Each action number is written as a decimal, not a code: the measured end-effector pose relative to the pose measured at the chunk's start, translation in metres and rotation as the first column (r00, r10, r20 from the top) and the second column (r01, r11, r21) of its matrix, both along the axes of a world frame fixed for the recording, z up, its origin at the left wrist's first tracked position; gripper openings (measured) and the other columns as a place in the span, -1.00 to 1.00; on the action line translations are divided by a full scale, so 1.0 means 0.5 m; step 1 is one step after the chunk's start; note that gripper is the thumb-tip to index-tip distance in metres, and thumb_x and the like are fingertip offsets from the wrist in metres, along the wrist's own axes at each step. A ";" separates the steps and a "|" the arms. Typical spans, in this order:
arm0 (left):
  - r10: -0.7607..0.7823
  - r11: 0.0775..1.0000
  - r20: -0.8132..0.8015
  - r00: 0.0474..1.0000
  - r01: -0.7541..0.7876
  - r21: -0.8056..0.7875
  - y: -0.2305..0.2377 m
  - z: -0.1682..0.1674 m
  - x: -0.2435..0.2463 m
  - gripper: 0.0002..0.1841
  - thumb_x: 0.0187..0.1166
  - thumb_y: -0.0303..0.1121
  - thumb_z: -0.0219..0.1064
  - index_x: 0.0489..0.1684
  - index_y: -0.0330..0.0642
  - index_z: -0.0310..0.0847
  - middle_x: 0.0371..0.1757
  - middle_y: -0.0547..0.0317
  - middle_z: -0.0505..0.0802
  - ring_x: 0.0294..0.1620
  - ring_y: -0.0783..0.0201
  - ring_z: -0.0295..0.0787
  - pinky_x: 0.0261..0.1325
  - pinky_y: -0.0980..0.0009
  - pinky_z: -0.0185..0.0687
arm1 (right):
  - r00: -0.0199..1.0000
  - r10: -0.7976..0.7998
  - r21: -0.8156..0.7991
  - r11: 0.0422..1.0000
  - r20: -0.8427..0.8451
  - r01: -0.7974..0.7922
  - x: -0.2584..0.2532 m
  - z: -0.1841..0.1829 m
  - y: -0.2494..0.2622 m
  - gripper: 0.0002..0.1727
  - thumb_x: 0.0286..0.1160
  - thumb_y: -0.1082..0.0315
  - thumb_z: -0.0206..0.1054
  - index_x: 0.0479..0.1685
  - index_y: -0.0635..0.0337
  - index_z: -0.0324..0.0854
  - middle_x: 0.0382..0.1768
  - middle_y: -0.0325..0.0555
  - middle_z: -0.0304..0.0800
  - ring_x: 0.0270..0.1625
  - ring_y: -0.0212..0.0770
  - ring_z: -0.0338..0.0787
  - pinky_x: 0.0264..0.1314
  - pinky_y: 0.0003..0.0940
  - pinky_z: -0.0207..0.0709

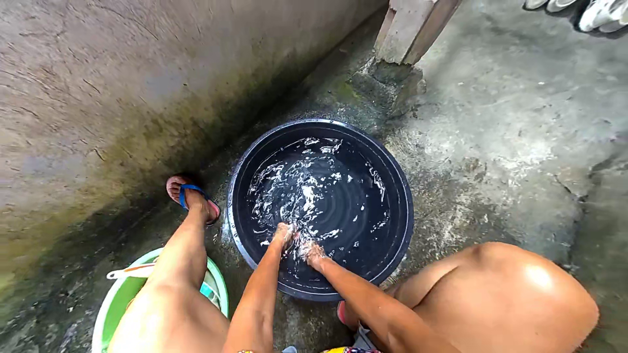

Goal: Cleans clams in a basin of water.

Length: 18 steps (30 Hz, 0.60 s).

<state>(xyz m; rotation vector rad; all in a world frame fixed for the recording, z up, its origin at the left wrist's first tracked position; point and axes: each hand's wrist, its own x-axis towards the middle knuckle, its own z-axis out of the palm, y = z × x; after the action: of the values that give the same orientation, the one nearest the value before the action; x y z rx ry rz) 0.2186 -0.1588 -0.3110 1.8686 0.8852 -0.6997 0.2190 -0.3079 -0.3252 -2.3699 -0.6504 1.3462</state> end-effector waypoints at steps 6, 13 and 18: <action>-0.173 0.983 -0.022 0.985 0.174 0.059 0.009 0.023 0.002 -0.36 0.79 -0.01 0.18 0.61 -0.40 0.39 0.51 -0.39 0.64 0.60 -0.23 0.53 0.69 -0.15 0.32 | 0.917 -0.397 0.304 0.880 0.044 0.366 0.133 0.028 -0.016 -0.62 0.78 0.25 0.08 0.29 0.30 0.65 0.01 0.25 0.84 0.01 0.15 0.86 0.21 0.16 0.65; -0.331 0.931 0.177 0.927 0.289 0.225 -0.054 0.109 0.052 -0.30 0.67 -0.13 0.35 0.74 -0.30 0.26 0.43 -0.37 0.72 0.51 -0.28 0.62 0.61 -0.24 0.39 | 0.548 -0.566 0.501 0.255 -0.616 0.827 0.237 0.086 0.017 -0.29 0.91 -0.10 -0.35 0.74 0.20 0.26 0.41 0.20 0.63 0.34 0.00 0.71 0.37 -0.02 0.60; -0.123 0.926 0.073 0.990 0.088 0.367 -0.114 0.127 0.065 -0.37 0.74 -0.37 0.14 0.81 -0.28 0.07 0.36 -0.32 0.76 0.42 -0.23 0.71 0.48 -0.15 0.56 | 0.686 -0.481 0.630 0.304 -0.545 0.714 0.239 0.088 0.056 -0.49 0.88 0.15 -0.10 0.45 0.32 0.56 0.29 0.06 0.74 0.25 -0.21 0.74 0.39 -0.22 0.58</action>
<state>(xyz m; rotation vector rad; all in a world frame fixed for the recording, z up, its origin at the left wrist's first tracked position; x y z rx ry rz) 0.2511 -0.2157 -0.2472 2.2741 0.9033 -0.5300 0.3385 -0.2799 -0.2810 -1.3544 -0.1415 0.6995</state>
